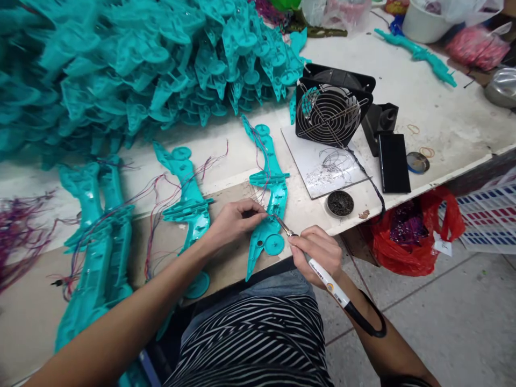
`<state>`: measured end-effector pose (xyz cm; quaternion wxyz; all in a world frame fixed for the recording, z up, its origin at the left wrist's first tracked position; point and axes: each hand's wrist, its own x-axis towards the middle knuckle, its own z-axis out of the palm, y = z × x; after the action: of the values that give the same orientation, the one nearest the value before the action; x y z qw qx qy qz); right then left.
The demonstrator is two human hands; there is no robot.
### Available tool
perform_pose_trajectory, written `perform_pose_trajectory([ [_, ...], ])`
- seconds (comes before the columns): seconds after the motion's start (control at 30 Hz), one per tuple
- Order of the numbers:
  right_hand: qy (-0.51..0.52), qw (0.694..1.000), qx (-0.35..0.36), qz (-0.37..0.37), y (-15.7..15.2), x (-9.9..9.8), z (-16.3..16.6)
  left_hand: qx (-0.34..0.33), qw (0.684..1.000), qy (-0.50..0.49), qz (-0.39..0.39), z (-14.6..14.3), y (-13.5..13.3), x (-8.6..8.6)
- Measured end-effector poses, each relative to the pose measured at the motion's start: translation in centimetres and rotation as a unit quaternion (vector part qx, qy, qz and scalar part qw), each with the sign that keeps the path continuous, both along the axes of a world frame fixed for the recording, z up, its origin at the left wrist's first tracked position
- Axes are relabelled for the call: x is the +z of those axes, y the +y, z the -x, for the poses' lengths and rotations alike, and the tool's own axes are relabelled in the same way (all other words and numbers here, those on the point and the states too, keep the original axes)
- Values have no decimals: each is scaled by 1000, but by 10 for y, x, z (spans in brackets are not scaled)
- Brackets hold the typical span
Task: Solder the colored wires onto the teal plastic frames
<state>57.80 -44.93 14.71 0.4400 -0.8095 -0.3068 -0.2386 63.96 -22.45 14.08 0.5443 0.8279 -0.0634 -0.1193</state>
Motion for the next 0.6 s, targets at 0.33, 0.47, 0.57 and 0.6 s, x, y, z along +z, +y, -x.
perform_pose_trajectory([
  [0.33,-28,999,33,15,3,-3,-5,3,1000,3,25,-1,0,-4],
  [0.47,-43,998,30,32,3,-3,-4,3,1000,1,19,-1,0,-4],
  [0.57,-48,997,30,43,3,-4,-3,1,1000,-3,20,-1,0,-4],
  [0.6,-49,997,34,48,4,-4,-2,-1,1000,-4,20,-1,0,-4],
])
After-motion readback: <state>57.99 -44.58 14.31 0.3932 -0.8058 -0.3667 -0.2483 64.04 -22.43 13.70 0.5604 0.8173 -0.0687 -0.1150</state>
